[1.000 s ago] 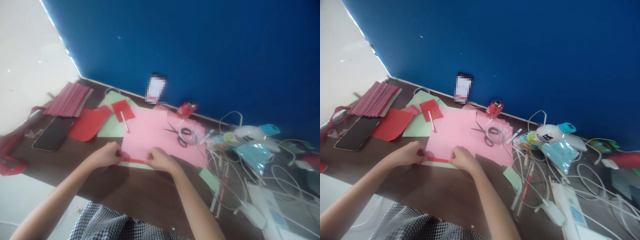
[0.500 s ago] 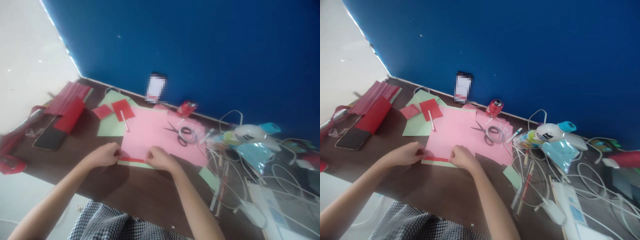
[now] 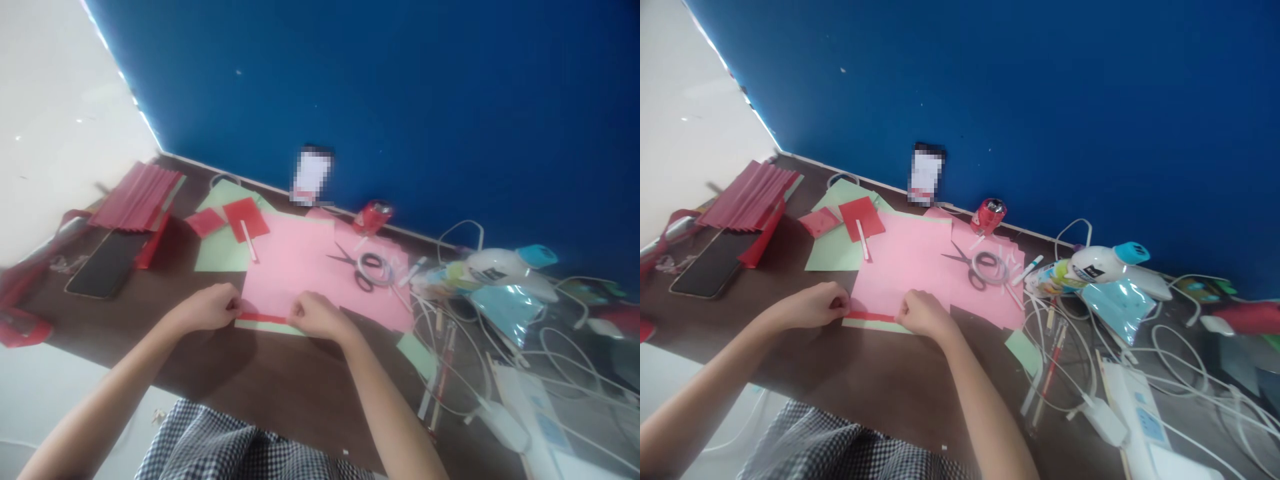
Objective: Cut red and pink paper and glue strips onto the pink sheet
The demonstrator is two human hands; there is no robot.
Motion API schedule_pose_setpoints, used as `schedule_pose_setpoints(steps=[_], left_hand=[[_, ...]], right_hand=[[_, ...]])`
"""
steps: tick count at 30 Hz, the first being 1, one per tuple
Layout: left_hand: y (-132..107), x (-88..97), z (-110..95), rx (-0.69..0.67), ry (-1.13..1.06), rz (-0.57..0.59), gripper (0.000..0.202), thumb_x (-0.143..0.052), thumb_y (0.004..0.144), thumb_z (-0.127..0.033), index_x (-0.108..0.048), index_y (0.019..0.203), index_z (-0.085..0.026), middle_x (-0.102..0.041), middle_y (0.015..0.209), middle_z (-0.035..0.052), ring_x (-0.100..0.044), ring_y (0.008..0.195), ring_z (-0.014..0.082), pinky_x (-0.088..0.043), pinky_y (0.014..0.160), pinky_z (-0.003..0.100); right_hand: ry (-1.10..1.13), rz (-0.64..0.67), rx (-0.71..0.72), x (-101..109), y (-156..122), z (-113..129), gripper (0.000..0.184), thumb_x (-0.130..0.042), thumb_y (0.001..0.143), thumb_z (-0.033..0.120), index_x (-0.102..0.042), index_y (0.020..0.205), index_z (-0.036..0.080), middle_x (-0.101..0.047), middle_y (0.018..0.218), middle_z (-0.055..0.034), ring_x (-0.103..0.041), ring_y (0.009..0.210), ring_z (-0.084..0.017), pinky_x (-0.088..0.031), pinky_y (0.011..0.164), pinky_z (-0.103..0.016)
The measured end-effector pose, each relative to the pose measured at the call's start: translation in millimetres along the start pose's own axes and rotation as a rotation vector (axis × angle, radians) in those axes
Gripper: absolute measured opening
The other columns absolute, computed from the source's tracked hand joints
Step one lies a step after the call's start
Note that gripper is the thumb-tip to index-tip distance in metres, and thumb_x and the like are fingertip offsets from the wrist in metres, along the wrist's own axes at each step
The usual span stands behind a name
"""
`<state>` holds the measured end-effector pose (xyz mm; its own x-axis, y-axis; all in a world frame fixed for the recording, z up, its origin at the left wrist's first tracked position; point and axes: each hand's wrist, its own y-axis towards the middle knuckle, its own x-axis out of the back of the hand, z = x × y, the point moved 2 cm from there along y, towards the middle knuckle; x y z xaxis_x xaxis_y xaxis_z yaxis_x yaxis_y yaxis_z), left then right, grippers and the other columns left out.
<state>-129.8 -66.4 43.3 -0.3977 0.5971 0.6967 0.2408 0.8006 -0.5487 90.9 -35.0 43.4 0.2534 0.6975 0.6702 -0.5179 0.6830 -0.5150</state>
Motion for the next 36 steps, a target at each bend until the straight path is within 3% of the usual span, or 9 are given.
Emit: schedule_pose_setpoints(steps=[13, 36], left_hand=[[0.7, 0.1, -0.3, -0.032, -0.025, 0.007, 0.019, -0.047, 0.069, -0.027, -0.063, 0.066, -0.017, -0.064, 0.068, 0.0041, -0.055, 0.059, 0.0149, -0.035, 0.055, 0.025], [-0.9, 3.8, -5.5, 0.040, 0.051, -0.020, 0.015, -0.049, 0.068, -0.026, -0.063, 0.071, -0.019, -0.063, 0.077, 0.0064, -0.057, 0.069, 0.0199, -0.037, 0.057, 0.027]], right_hand=[[-0.016, -0.018, 0.008, -2.5, 1.3, -1.4, 0.018, -0.049, 0.065, 0.017, -0.043, 0.048, 0.017, -0.042, 0.049, 0.0032, -0.043, 0.049, -0.007, -0.026, 0.047, -0.019], [-0.008, -0.033, -0.029, -5.2, 2.2, -4.4, 0.012, -0.051, 0.065, 0.018, -0.054, 0.054, 0.017, -0.056, 0.056, 0.0001, -0.050, 0.055, -0.010, -0.029, 0.050, -0.019]])
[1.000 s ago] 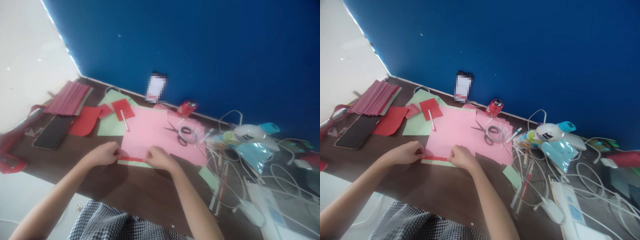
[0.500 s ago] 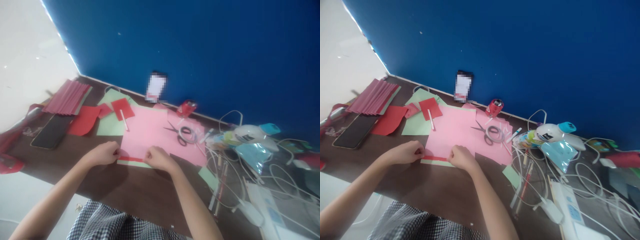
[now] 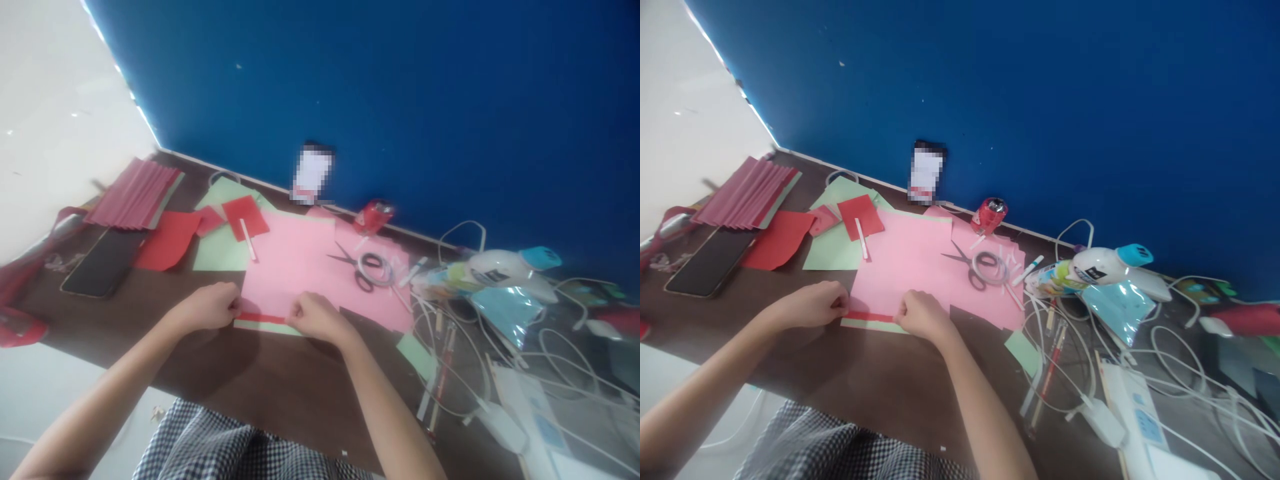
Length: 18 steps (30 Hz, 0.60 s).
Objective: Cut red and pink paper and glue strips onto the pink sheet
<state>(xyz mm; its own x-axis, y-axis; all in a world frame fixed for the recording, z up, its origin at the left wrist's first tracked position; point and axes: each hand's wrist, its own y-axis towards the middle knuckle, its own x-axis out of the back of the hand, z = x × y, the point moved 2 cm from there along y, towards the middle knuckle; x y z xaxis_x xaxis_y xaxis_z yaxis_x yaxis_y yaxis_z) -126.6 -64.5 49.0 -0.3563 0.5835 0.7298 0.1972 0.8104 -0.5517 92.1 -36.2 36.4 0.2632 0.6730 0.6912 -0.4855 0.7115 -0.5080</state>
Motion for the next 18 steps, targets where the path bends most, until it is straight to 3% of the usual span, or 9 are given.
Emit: schedule_pose_setpoints(steps=[18], left_hand=[[4.5, 1.4, 2.2, -0.012, 0.002, 0.041, 0.015, -0.050, 0.067, -0.026, -0.062, 0.072, -0.018, -0.063, 0.078, 0.0065, -0.058, 0.068, 0.0193, -0.038, 0.058, 0.026]], right_hand=[[0.002, 0.033, 0.017, 4.3, -1.2, 3.5, 0.012, -0.053, 0.066, 0.018, -0.053, 0.054, 0.017, -0.054, 0.055, 0.0007, -0.051, 0.057, -0.010, -0.030, 0.051, -0.019]])
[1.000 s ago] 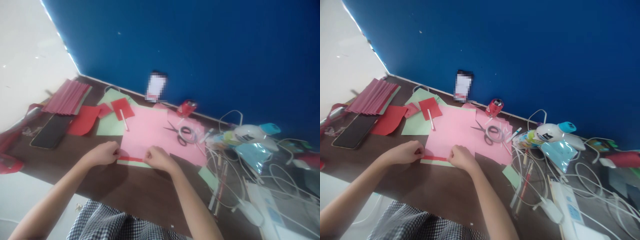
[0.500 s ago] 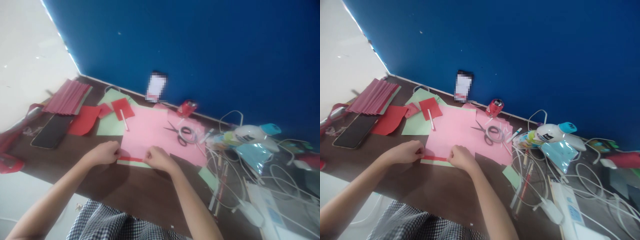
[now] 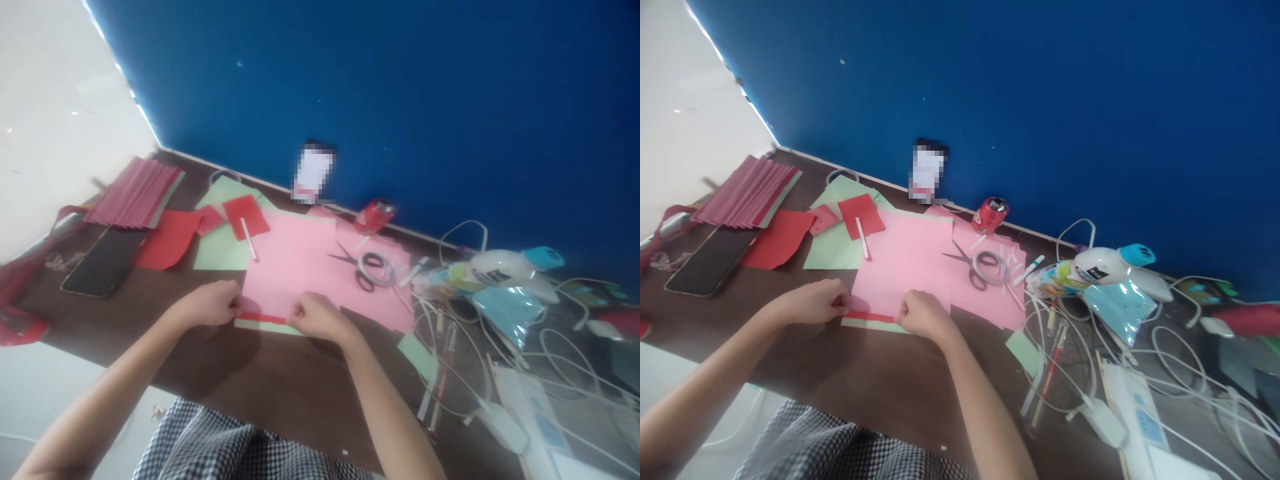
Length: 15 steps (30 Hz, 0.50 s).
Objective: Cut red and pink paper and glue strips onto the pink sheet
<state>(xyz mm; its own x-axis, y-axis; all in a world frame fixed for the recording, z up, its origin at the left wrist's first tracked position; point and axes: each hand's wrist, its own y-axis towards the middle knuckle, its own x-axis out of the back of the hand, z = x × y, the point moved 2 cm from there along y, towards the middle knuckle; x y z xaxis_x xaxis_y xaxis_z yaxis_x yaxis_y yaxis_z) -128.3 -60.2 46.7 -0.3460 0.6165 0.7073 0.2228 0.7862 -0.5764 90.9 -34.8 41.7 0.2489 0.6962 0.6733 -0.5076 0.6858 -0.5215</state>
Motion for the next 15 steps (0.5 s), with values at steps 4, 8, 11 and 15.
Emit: schedule_pose_setpoints(steps=[4, 8, 11, 15], left_hand=[[0.1, -1.0, 0.5, -0.019, -0.012, 0.001, 0.014, -0.050, 0.067, -0.025, -0.061, 0.070, -0.018, -0.064, 0.078, 0.0065, -0.057, 0.066, 0.0188, -0.037, 0.057, 0.026], [-0.2, -2.4, 0.5, -0.039, 0.032, -0.010, 0.014, -0.048, 0.068, -0.026, -0.060, 0.066, -0.018, -0.063, 0.073, 0.0062, -0.057, 0.065, 0.0187, -0.036, 0.056, 0.027], [-1.9, -1.7, -1.7, -0.022, 0.058, -0.035, 0.014, -0.047, 0.069, -0.026, -0.059, 0.067, -0.019, -0.063, 0.076, 0.0063, -0.057, 0.067, 0.0198, -0.036, 0.056, 0.027], [-5.2, -0.1, -7.8, 0.007, 0.106, -0.034, 0.014, -0.046, 0.070, -0.025, -0.058, 0.071, -0.019, -0.063, 0.078, 0.0076, -0.057, 0.071, 0.0222, -0.036, 0.057, 0.029]], right_hand=[[-0.012, -0.013, -0.007, -0.8, 0.2, -0.2, 0.011, -0.052, 0.066, 0.017, -0.053, 0.055, 0.016, -0.053, 0.056, 0.0007, -0.049, 0.055, -0.009, -0.030, 0.051, -0.019], [-0.019, -0.023, 0.000, -2.1, 0.3, -0.6, 0.012, -0.051, 0.065, 0.017, -0.052, 0.054, 0.017, -0.052, 0.055, 0.0010, -0.048, 0.054, -0.009, -0.028, 0.049, -0.019], [-0.034, -0.023, -0.003, -3.3, 0.6, -0.9, 0.013, -0.051, 0.065, 0.017, -0.049, 0.052, 0.017, -0.050, 0.054, 0.0010, -0.048, 0.053, -0.009, -0.027, 0.048, -0.019], [-0.057, -0.019, -0.008, -3.3, 0.7, 0.0, 0.013, -0.050, 0.065, 0.016, -0.048, 0.051, 0.017, -0.050, 0.053, 0.0008, -0.046, 0.052, -0.009, -0.027, 0.047, -0.020]])
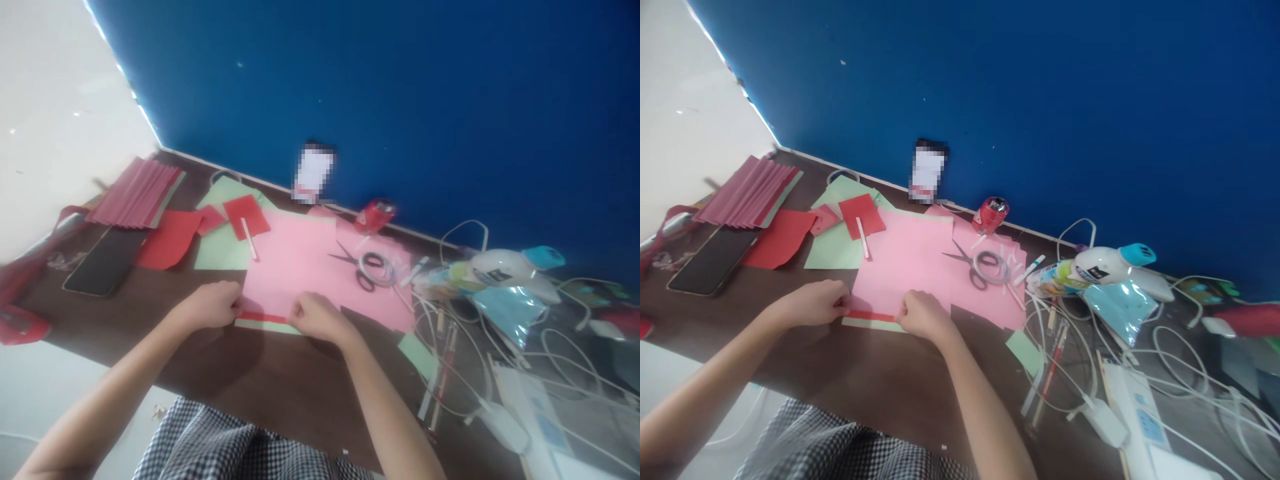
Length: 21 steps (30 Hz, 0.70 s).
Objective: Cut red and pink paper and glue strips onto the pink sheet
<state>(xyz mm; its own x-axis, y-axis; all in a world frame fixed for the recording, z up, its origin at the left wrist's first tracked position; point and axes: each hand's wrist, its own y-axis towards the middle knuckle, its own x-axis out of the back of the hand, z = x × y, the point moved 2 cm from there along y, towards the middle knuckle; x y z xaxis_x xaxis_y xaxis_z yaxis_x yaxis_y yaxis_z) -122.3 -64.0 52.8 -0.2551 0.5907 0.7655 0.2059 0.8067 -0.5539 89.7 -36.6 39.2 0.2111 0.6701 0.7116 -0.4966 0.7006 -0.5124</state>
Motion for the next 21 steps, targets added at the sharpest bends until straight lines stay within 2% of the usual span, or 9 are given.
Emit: schedule_pose_setpoints(steps=[9, 11, 13, 15, 18, 19, 21], left_hand=[[-4, 6.9, -11, 0.015, 0.160, 0.003, 0.015, -0.042, 0.074, -0.023, -0.056, 0.074, -0.017, -0.063, 0.082, 0.0096, -0.060, 0.075, 0.0241, -0.039, 0.058, 0.030], [-7, 6.9, -12, 0.045, 0.177, 0.000, 0.016, -0.044, 0.075, -0.024, -0.057, 0.073, -0.016, -0.063, 0.081, 0.0103, -0.061, 0.074, 0.0239, -0.041, 0.058, 0.030], [-13, 3.6, -15, 0.057, 0.202, -0.026, 0.018, -0.042, 0.078, -0.025, -0.058, 0.074, -0.016, -0.063, 0.081, 0.0108, -0.061, 0.074, 0.0237, -0.042, 0.059, 0.030], [-21, -4.0, -21, 0.061, 0.249, -0.117, 0.022, -0.037, 0.082, -0.022, -0.058, 0.082, -0.014, -0.063, 0.081, 0.0112, -0.061, 0.073, 0.0236, -0.044, 0.059, 0.031], [-35, -23.6, -31, 0.082, 0.338, -0.379, 0.026, -0.032, 0.086, -0.016, -0.057, 0.091, -0.011, -0.062, 0.084, 0.0134, -0.061, 0.075, 0.0249, -0.046, 0.060, 0.035], [-38, -32.4, -34, 0.025, 0.357, -0.458, 0.027, -0.033, 0.087, -0.017, -0.058, 0.091, -0.010, -0.062, 0.088, 0.0144, -0.061, 0.081, 0.0258, -0.048, 0.065, 0.037], [-44, -50.7, -39, -0.165, 0.351, -0.618, 0.029, -0.036, 0.089, -0.020, -0.057, 0.105, -0.009, -0.061, 0.106, 0.0159, -0.057, 0.099, 0.0261, -0.046, 0.084, 0.041]], right_hand=[[0.017, -0.004, -0.007, -1, -1, 0, 0.015, -0.049, 0.064, 0.014, -0.047, 0.050, 0.017, -0.048, 0.051, 0.0015, -0.042, 0.048, -0.008, -0.026, 0.046, -0.021], [0.049, -0.028, -0.007, -2, -3, -1, 0.013, -0.050, 0.066, 0.015, -0.050, 0.053, 0.017, -0.052, 0.055, 0.0007, -0.044, 0.050, -0.009, -0.027, 0.047, -0.021], [0.091, -0.086, -0.017, -3, -5, -4, 0.005, -0.054, 0.068, 0.020, -0.055, 0.064, 0.017, -0.057, 0.063, -0.0002, -0.047, 0.054, -0.010, -0.030, 0.049, -0.021], [0.115, -0.157, -0.023, -5, -8, -6, 0.012, -0.058, 0.069, 0.024, -0.057, 0.080, 0.018, -0.058, 0.069, -0.0009, -0.049, 0.057, -0.011, -0.031, 0.050, -0.021], [0.114, -0.294, 0.039, -10, -14, -7, 0.021, -0.058, 0.074, 0.029, -0.055, 0.091, 0.018, -0.058, 0.076, -0.0025, -0.053, 0.065, -0.014, -0.037, 0.056, -0.024], [0.096, -0.360, 0.073, -12, -16, -6, 0.018, -0.056, 0.077, 0.028, -0.055, 0.092, 0.018, -0.058, 0.079, -0.0035, -0.054, 0.069, -0.015, -0.039, 0.060, -0.025], [0.021, -0.490, 0.142, -17, -21, -2, 0.014, -0.050, 0.082, 0.026, -0.056, 0.091, 0.018, -0.059, 0.087, -0.0056, -0.054, 0.078, -0.017, -0.041, 0.070, -0.029]])
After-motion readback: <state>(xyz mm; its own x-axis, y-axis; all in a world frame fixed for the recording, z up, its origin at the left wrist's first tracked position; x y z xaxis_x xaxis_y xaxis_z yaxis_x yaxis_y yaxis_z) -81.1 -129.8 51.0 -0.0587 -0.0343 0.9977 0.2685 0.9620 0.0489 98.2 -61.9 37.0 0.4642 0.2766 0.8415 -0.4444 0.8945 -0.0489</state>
